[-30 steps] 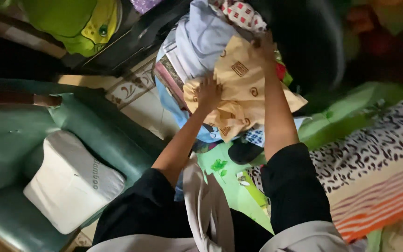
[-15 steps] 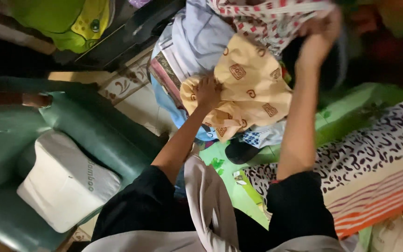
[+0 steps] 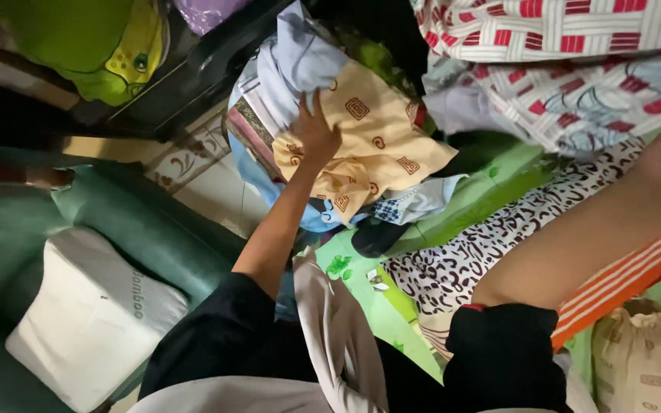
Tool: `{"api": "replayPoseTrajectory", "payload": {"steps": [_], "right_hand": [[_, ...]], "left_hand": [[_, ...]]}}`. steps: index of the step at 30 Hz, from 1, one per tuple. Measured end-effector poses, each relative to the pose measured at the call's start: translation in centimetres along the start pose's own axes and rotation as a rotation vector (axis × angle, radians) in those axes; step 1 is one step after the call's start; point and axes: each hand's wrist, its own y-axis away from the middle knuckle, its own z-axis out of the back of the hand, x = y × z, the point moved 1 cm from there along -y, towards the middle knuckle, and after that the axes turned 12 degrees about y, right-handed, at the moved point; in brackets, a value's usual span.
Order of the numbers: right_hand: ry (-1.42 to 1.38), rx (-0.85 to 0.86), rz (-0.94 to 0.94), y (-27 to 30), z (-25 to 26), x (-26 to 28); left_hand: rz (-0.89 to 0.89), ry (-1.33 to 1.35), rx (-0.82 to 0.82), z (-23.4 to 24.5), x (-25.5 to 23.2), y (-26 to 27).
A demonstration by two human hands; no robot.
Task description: Covering a bolster with a pillowcase on a bed mattress.
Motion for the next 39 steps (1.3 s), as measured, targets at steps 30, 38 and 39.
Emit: {"api": "replayPoseTrajectory", "payload": {"steps": [30,38,39], "right_hand": [[0.615,0.467,-0.734,18.5,-17.9,-0.2],[0.891,0.832,-0.89,22.1,-25.3,-10.9],[1.039,0.724,-0.625,21.2,-24.8,-12.6]], "left_hand": [[-0.398,0.48,0.255,6.7,-7.3,4.2],[-0.24,0.251,-0.021,-0.4,-0.1,1.4],[-0.212,0.197,0.165,-3.5,3.1,1.3]]}}
